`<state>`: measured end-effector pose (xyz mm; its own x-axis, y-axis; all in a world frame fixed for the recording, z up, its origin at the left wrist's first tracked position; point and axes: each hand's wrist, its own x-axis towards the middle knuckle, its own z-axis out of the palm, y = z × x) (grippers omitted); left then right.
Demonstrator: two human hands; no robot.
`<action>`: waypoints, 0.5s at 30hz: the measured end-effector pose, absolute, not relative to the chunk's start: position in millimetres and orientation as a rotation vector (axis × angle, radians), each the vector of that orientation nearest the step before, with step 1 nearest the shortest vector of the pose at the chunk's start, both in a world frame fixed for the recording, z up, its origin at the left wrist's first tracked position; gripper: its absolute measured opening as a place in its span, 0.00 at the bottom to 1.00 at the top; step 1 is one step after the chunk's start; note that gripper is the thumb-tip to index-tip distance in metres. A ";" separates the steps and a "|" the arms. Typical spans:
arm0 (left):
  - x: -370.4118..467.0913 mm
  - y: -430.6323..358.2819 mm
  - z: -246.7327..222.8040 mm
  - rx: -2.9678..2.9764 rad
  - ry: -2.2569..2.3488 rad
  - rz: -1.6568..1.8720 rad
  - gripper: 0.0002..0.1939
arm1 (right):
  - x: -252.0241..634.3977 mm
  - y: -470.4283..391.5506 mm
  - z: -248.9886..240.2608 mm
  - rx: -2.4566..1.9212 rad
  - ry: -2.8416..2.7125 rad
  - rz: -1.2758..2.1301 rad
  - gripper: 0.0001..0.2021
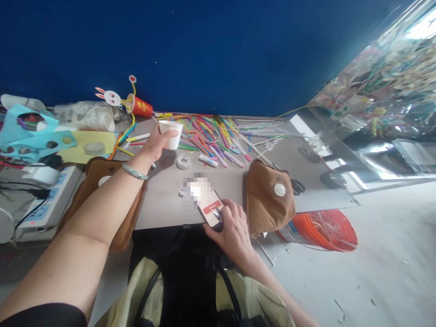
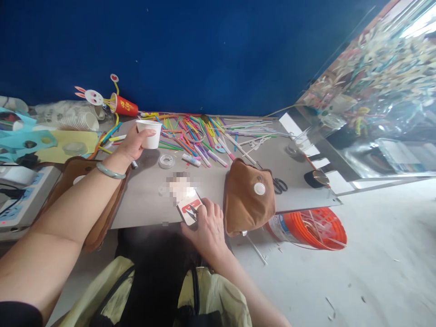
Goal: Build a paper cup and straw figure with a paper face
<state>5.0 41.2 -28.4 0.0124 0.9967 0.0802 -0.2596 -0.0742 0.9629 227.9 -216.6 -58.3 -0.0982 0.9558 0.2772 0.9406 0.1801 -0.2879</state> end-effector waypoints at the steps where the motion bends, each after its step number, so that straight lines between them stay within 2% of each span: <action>1: 4.9 41.1 -28.6 1.079 0.957 1.358 0.25 | 227.9 -216.3 -58.7 -1.784 -2.071 0.050 0.17; 7: 6.0 41.3 -27.9 1.065 0.978 1.336 0.26 | 232.2 -210.0 -59.6 -1.775 -2.049 0.084 0.16; 15: 6.2 38.7 -24.2 1.069 0.990 1.308 0.29 | 253.2 -188.6 -26.9 -1.828 -1.980 0.517 0.16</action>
